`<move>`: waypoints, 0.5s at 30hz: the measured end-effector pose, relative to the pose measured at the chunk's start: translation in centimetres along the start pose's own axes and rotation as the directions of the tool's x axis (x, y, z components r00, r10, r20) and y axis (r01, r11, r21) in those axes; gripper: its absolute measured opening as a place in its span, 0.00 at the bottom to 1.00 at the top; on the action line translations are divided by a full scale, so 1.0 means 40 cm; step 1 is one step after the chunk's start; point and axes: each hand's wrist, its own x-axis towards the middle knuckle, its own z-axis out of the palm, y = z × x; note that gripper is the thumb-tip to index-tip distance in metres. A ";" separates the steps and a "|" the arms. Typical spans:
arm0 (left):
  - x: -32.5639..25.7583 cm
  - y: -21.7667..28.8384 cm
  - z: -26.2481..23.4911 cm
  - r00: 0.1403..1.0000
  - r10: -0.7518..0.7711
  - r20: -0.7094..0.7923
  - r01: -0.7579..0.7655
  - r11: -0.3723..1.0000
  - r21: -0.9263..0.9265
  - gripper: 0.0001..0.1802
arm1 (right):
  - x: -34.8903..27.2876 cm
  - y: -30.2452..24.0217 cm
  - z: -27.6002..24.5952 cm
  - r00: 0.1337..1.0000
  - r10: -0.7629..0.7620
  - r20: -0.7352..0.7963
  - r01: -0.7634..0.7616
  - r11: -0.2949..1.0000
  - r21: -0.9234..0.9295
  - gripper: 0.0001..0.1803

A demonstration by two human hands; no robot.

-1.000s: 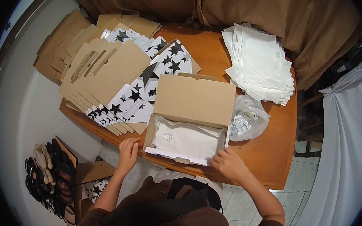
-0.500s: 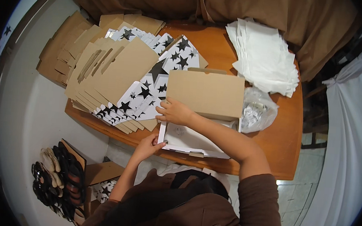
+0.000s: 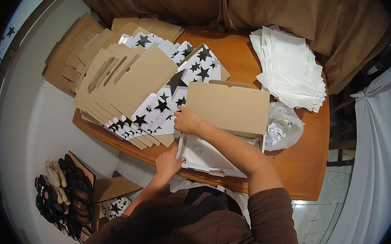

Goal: Fold flat cardboard pieces into shoeboxes, insert tissue paper lining, and stack the finished boxes on a wall shelf.

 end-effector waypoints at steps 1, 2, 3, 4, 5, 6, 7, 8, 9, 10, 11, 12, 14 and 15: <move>0.000 -0.001 0.001 1.000 -0.003 -0.007 0.003 1.000 0.003 0.10 | -0.004 -0.001 -0.002 1.000 0.002 0.003 -0.002 1.000 0.002 0.08; 0.000 -0.002 0.002 1.000 -0.006 -0.015 0.006 1.000 0.004 0.10 | -0.007 -0.003 -0.004 1.000 0.014 -0.015 -0.014 1.000 0.004 0.08; -0.001 0.000 0.002 1.000 -0.007 -0.011 0.007 1.000 0.003 0.10 | -0.009 -0.007 -0.002 0.999 0.026 -0.033 -0.026 1.000 0.006 0.08; -0.001 0.003 0.000 1.000 0.004 -0.024 -0.004 1.000 0.003 0.10 | -0.012 -0.009 0.000 0.999 0.025 -0.031 -0.024 1.000 0.008 0.08; -0.003 0.005 0.001 0.999 0.015 -0.037 -0.015 1.000 0.002 0.09 | -0.019 -0.007 0.002 0.998 0.031 -0.061 -0.031 1.000 0.004 0.08; -0.005 -0.001 0.007 0.999 0.012 -0.038 -0.012 1.000 0.001 0.09 | -0.024 -0.006 0.002 0.995 0.035 -0.094 -0.036 0.999 -0.003 0.09; -0.003 -0.008 0.018 0.995 0.044 -0.090 -0.043 0.999 0.015 0.09 | -0.031 -0.010 0.001 0.995 0.032 -0.094 -0.033 0.999 -0.003 0.09; -0.005 -0.014 0.025 0.987 0.079 -0.142 -0.075 0.997 0.032 0.09 | -0.039 -0.015 0.001 0.995 0.046 -0.086 -0.045 0.999 0.018 0.08; -0.003 -0.012 0.022 0.987 0.082 -0.141 -0.078 0.996 0.031 0.09 | -0.053 -0.016 0.005 0.995 0.065 -0.074 -0.063 0.997 0.040 0.09; 0.001 -0.008 0.018 0.996 0.058 -0.071 -0.054 0.997 0.056 0.11 | -0.075 -0.019 0.009 0.995 0.070 -0.071 -0.067 0.997 0.040 0.09; 0.004 -0.002 0.014 0.999 0.033 -0.002 -0.033 0.996 0.084 0.13 | -0.107 -0.021 0.014 0.954 0.123 -0.272 -0.107 0.992 0.071 0.11; 0.002 0.007 0.014 0.999 0.043 0.005 -0.044 0.996 0.081 0.13 | -0.150 -0.024 0.017 0.872 0.178 -0.455 -0.143 0.983 0.111 0.14; -0.008 0.018 0.016 0.935 0.149 -0.323 -0.117 0.986 0.114 0.21 | -0.244 -0.023 -0.014 0.874 0.230 -0.428 -0.163 0.968 0.188 0.14; -0.012 0.031 0.014 0.936 0.150 -0.319 -0.121 0.987 0.110 0.21 | -0.300 -0.020 -0.037 0.872 0.278 -0.404 -0.184 0.949 0.256 0.15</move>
